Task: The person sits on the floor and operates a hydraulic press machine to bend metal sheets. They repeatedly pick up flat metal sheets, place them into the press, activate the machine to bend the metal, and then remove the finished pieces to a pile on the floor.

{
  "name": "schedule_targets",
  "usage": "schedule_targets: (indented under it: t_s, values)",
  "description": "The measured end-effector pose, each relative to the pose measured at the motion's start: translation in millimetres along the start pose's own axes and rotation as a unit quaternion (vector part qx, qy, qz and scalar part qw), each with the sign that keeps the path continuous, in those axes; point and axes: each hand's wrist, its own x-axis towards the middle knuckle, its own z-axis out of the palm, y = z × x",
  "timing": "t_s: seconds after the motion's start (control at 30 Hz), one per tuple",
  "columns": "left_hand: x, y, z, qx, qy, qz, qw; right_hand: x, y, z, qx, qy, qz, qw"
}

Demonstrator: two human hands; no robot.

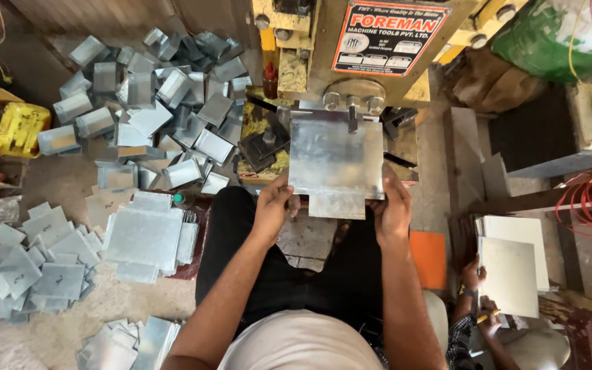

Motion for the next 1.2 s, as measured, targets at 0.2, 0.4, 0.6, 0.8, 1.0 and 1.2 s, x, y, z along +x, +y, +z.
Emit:
schedule_targets:
  t_s: [0.2,0.4,0.6,0.8,1.0,1.2]
  values:
    - [1,-20,-8,-0.093,0.016,-0.013,0.995,-4,-8,2,0.006,-0.016,-0.005,1.000]
    - [-1,-12,-10,-0.120,0.019,-0.050,0.991,0,-12,-1,0.027,0.021,0.010,0.999]
    - [6,1,2,-0.112,-0.093,-0.005,0.989,73,-2,-29,0.062,-0.099,0.120,0.986]
    - [-4,-5,19,-0.055,-0.161,0.010,0.985,49,9,-14,0.136,0.102,0.063,0.983]
    - [-29,-18,34,-0.169,-0.286,-0.031,0.943,-81,-11,18,0.111,-0.250,0.115,0.955]
    - [4,-17,31,-0.041,-0.047,-0.124,0.990,-99,-34,-21,-0.088,-0.235,-0.018,0.968]
